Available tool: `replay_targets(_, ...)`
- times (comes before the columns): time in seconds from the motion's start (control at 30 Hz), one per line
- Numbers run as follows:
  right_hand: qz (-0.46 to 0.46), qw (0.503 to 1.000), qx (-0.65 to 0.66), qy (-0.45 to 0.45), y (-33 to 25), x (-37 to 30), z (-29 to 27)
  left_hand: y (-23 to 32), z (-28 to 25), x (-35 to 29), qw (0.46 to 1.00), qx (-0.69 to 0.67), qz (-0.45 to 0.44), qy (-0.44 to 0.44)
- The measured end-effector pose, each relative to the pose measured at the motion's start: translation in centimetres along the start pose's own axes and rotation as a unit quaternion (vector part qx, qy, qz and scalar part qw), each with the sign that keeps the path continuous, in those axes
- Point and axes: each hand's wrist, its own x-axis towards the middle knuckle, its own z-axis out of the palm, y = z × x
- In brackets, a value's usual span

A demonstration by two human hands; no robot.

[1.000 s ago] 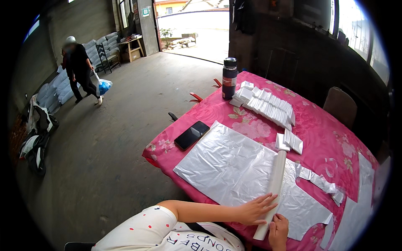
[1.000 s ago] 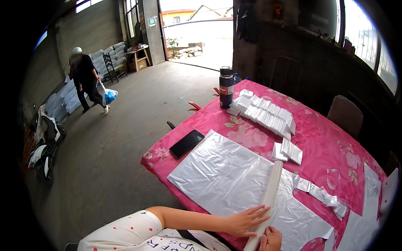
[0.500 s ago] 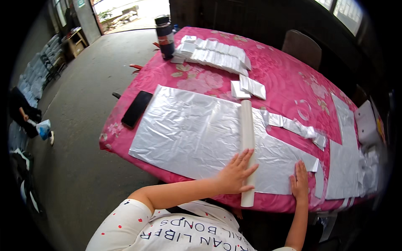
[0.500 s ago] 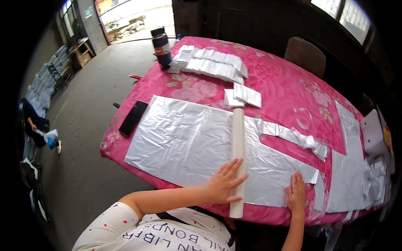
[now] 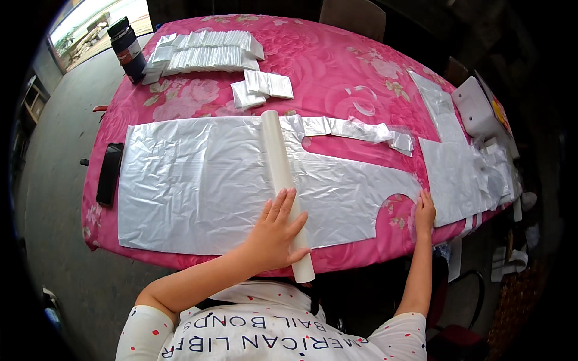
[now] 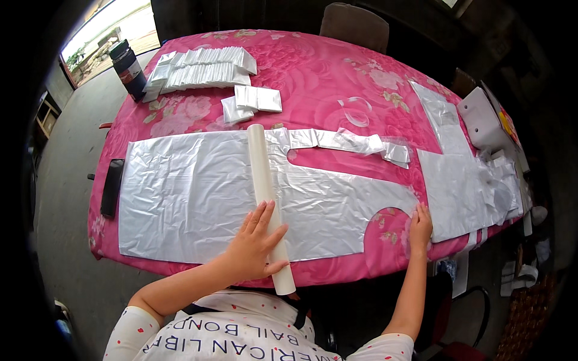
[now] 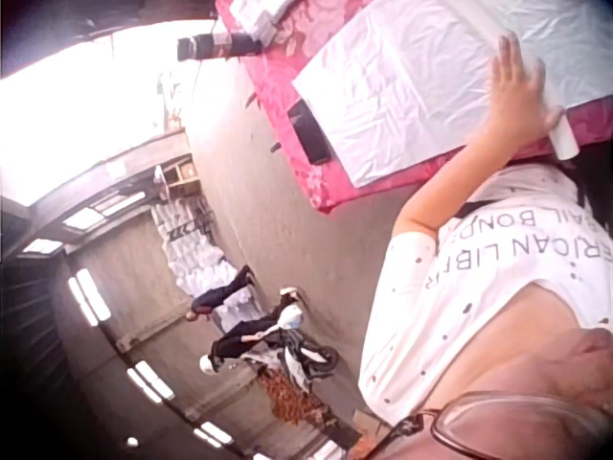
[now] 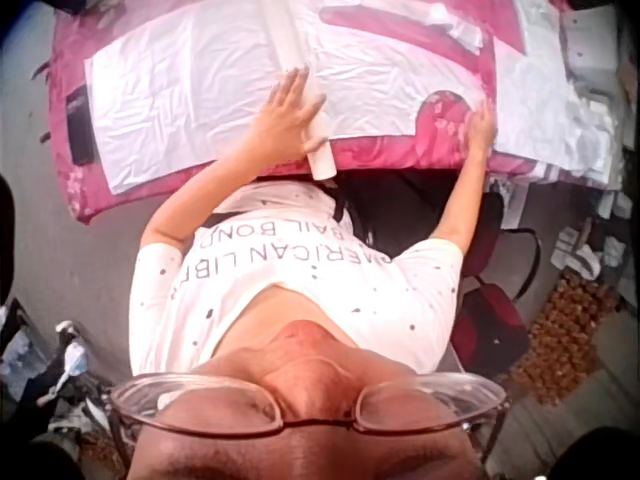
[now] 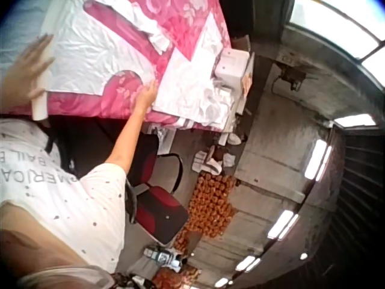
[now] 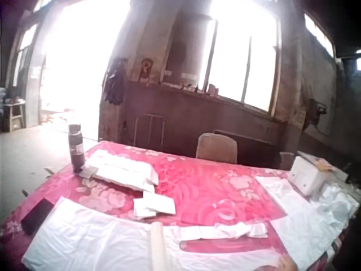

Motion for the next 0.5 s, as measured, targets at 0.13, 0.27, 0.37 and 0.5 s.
replay_targets(0.13, -0.024, 0.997, -0.044, 0.056, -1.7, 0.0, -0.5, 1.3, 0.0, -0.7, 0.999, -0.002, 0.016, -0.03)
replay_targets(0.27, -0.012, 0.996, -0.029, 0.087, -2.8, 0.0, -1.2, 1.8, 0.0, -0.7, 0.999, 0.011, 0.027, -0.037)
replay_targets(0.37, -0.014, 0.996, -0.018, 0.09, -4.2, 0.1, -2.2, 1.9, 0.0, -0.6, 0.999, 0.009, 0.028, -0.039)
replay_targets(0.5, 0.078, 0.984, 0.155, 0.03, -8.6, -0.3, -3.0, 2.0, 0.1, -0.3, 0.999, 0.0, 0.03, -0.038)
